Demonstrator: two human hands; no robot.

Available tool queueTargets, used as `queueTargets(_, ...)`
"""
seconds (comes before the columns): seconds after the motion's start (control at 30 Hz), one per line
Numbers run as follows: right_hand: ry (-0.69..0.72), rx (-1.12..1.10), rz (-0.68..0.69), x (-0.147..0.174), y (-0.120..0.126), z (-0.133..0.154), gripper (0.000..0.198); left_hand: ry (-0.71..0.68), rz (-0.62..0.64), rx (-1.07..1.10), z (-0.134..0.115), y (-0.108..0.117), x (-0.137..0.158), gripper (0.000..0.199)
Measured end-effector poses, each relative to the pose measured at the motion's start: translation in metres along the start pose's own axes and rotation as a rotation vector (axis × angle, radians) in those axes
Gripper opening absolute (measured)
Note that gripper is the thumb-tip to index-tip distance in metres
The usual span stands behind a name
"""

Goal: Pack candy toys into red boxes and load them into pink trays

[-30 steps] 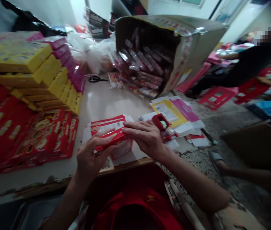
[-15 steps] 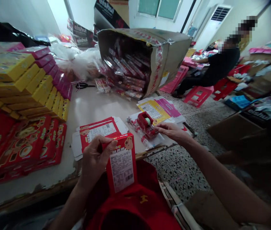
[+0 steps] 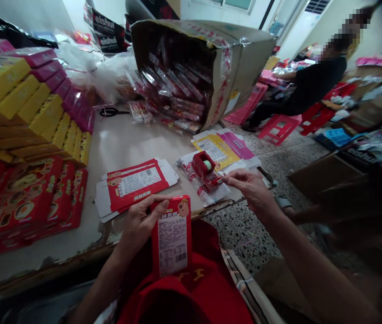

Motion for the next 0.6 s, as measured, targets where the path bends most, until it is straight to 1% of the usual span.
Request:
queueTargets(0.1,-0.210,-0.143,0.035,0.020,0.003,-0.015,0.041,0.002,0.072,0.007,-0.002,-0.008,-0.003,0.032)
queueTargets(0.17,-0.325,-0.235,0.040,0.026,0.001,-0.027,0.045,0.026,0.119,0.039,-0.005,-0.017,-0.003,0.031)
queueTargets(0.23,-0.393,-0.298,0.045,0.024,-0.004,-0.038,0.049,0.058,0.146,0.087,-0.009,-0.026,-0.002,0.030)
queueTargets(0.27,-0.401,-0.312,0.051,0.021,-0.006,-0.044,0.051,0.073,0.155,0.112,-0.011,-0.031,-0.001,0.030)
queueTargets(0.3,-0.392,-0.313,0.058,0.017,-0.008,-0.049,0.052,0.081,0.159,0.133,-0.014,-0.036,0.000,0.030)
queueTargets(0.37,-0.319,-0.247,0.051,0.009,-0.007,-0.058,0.053,0.082,0.155,0.161,-0.018,-0.043,0.001,0.030)
queueTargets(0.43,-0.218,-0.119,0.027,0.005,0.002,-0.063,0.053,0.074,0.149,0.181,-0.019,-0.049,0.000,0.031)
queueTargets(0.5,-0.123,0.003,0.040,0.005,0.016,-0.060,0.050,0.074,0.160,0.199,-0.016,-0.055,-0.002,0.031)
queueTargets(0.53,-0.080,0.057,0.087,0.007,0.022,-0.053,0.047,0.075,0.170,0.205,-0.014,-0.057,-0.004,0.031)
queueTargets(0.57,-0.044,0.108,0.171,0.008,0.027,-0.044,0.043,0.073,0.177,0.207,-0.011,-0.060,-0.007,0.031)
queueTargets(0.6,-0.011,0.159,0.284,0.010,0.029,-0.032,0.038,0.067,0.179,0.204,-0.008,-0.064,-0.009,0.031)
Point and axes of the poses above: each hand's wrist, its own x-axis away from the middle knuckle, its own y-axis out of the back of the hand, z = x × y, the point moved 2 cm from there along -x, towards the middle knuckle, and after that the axes turned 1 degree about -z, right-handed, at the moved point
